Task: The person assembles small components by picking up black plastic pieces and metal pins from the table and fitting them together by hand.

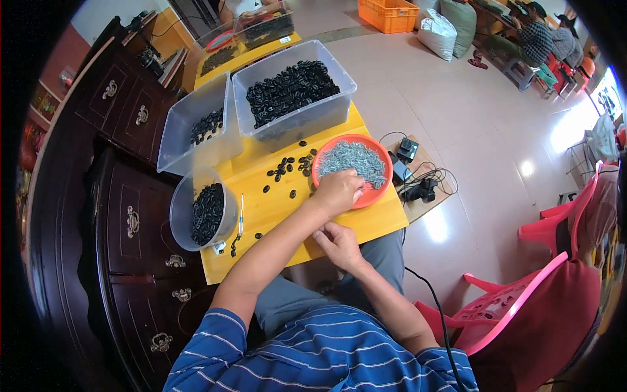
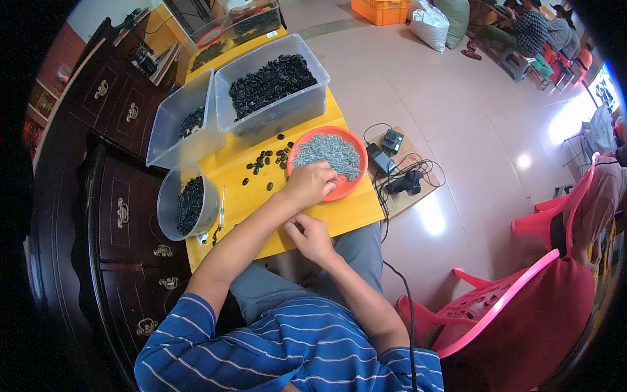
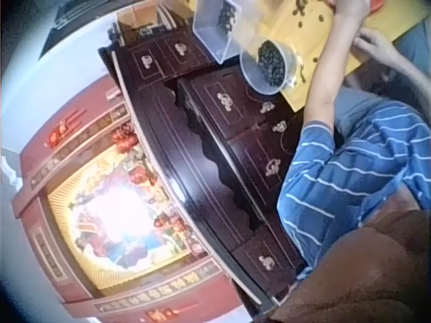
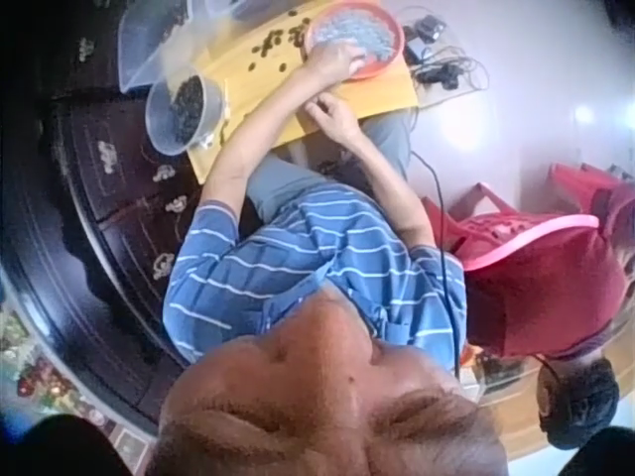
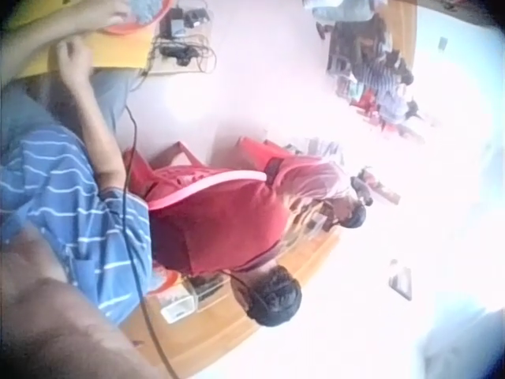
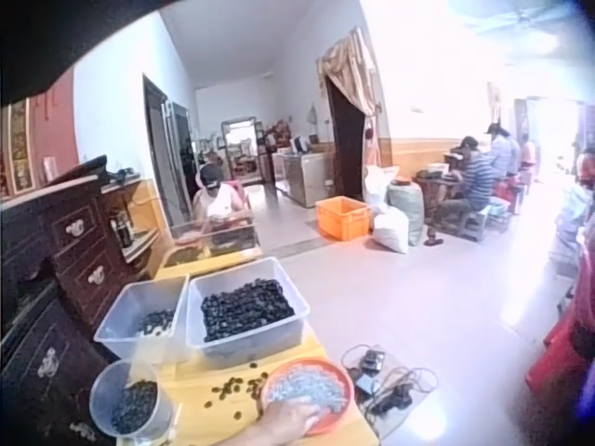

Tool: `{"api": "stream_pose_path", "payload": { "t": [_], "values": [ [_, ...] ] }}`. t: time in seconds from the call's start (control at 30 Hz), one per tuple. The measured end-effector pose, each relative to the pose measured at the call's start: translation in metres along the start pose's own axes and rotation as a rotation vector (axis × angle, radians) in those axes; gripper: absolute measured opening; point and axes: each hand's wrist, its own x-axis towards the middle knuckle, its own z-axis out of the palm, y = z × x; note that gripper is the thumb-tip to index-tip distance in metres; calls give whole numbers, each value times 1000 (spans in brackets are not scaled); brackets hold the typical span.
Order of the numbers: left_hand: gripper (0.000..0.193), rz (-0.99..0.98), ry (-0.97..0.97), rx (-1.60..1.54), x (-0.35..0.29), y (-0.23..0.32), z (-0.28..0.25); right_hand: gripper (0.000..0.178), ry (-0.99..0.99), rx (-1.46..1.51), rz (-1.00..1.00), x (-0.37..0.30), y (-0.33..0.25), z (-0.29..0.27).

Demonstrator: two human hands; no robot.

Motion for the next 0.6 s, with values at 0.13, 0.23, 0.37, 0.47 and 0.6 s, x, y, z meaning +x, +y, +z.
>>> {"api": "stream_pose_path", "payload": {
  "t": [0.13,0.23,0.37,0.47,0.6],
  "values": [
    [14,-19,-42,76,12,3,8,18,12,1,-30,1,6,1],
    [15,-3,-27,121,15,5,9,19,14,34,-32,2,8,2],
    [11,-5,18,178,14,11,14,20,19,49,-32,2,10,1],
    [9,4,-1,205,16,13,17,20,9,40,-27,1,13,1],
    [9,45,-19,197,16,15,15,21,-1,42,11,1,12,-1]
  ]
}}
